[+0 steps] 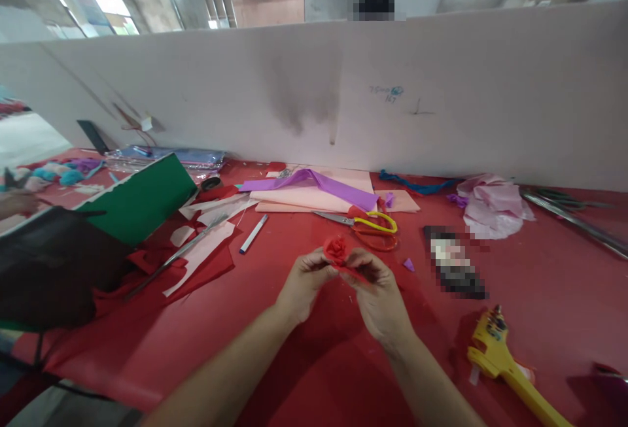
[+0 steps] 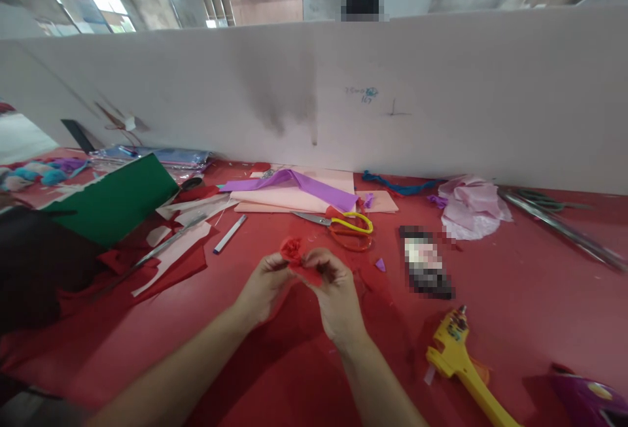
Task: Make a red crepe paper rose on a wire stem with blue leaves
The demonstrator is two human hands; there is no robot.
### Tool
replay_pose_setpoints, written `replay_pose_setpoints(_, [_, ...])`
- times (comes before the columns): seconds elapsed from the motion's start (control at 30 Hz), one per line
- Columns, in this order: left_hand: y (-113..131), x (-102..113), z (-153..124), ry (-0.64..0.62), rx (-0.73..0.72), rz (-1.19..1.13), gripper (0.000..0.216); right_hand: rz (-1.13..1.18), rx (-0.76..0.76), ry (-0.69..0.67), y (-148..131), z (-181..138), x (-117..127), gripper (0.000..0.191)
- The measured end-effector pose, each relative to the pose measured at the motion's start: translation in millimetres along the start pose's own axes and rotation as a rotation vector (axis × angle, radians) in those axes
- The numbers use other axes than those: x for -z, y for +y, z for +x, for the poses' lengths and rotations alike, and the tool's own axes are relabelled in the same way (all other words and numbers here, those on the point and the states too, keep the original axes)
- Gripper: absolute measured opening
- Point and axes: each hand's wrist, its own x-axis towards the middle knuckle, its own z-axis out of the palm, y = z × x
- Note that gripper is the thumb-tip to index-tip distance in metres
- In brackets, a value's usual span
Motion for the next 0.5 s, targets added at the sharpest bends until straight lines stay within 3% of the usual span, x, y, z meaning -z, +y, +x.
replay_pose_setpoints(0.13, [1.1,-2.8,-1.3,0.005,-0.043,0.083,0.010,0.024,-0.033,-0.019,4.5,2.1,4.9,0.017])
replay_pose_setpoints(0.33, [4.2,-5.1,-2.1,0.000,-0.012,0.038,0.018,-0.026,0.016,-0.161,2.9,6.4,9.7,0.017])
replay_pose_setpoints(0.5, [6.1,-3.1,-0.5,0.038,-0.001,0.014,0.017,-0.022,-0.028,-0.135,-2.2,5.6,8.1,0.017])
